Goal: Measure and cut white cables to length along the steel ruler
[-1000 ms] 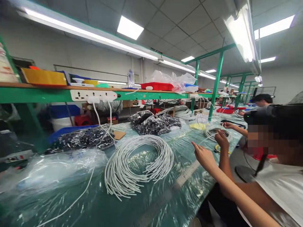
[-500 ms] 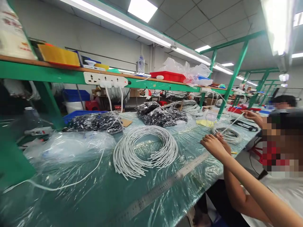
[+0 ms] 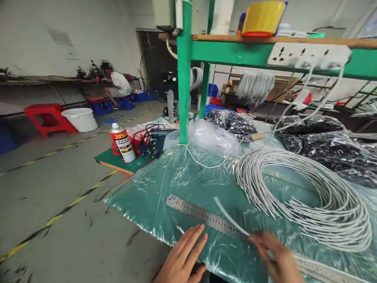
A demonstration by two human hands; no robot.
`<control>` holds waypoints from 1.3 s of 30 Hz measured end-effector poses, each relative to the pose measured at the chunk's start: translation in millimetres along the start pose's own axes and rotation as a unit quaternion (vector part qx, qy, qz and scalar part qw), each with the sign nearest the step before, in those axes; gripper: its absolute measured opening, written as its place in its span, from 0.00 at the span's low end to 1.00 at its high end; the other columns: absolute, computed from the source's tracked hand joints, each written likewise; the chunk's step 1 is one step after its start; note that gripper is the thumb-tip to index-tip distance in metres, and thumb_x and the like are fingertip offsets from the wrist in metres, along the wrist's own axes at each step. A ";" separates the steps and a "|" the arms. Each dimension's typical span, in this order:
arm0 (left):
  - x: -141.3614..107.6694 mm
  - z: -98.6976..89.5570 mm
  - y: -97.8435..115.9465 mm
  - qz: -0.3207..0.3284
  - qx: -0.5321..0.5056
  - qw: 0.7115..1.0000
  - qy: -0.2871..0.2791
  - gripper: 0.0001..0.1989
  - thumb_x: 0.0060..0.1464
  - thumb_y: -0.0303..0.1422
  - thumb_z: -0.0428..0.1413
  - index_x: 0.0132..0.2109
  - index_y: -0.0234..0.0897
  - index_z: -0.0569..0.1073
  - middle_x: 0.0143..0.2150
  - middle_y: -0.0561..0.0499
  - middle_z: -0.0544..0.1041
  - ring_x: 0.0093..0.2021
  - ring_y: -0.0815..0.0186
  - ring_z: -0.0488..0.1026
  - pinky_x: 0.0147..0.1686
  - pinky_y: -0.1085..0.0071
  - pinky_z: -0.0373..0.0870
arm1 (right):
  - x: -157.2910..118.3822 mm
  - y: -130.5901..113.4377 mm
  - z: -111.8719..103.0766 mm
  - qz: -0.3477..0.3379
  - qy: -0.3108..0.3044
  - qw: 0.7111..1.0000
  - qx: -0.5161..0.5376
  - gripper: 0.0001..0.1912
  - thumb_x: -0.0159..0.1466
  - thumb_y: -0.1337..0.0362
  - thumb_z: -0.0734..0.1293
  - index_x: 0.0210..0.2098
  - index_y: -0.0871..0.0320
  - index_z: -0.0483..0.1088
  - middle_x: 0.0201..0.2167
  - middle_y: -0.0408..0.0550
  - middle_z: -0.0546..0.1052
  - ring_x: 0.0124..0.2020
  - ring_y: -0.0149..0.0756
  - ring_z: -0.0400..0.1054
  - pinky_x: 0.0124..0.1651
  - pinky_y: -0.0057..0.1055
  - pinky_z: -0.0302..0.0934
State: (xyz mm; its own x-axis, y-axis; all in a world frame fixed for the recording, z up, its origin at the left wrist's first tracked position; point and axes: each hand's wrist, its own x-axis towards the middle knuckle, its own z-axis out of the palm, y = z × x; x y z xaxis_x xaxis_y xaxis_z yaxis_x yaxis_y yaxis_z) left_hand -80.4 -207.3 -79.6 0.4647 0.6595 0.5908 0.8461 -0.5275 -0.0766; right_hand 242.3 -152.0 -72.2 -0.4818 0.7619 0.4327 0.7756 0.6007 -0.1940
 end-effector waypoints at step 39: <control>-7.6 12.2 -40.0 -0.072 0.153 0.985 -0.029 0.29 0.52 0.34 0.50 0.60 0.29 0.62 0.60 0.48 0.68 0.57 0.61 0.68 0.52 0.69 0.74 | 82.9 -94.3 58.1 0.028 0.044 0.979 0.197 0.12 0.68 0.60 0.61 0.33 0.55 0.73 0.31 0.47 0.74 0.33 0.32 0.72 0.36 0.23 0.67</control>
State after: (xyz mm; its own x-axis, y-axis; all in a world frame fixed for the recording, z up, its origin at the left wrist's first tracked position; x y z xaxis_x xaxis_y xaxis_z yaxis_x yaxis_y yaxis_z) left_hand -114.5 -184.7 -90.8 0.3403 0.7500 0.5672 0.9395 -0.2460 -0.2384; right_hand 105.6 -131.4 -69.2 -0.3928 0.7833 0.4818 0.5748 0.6181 -0.5362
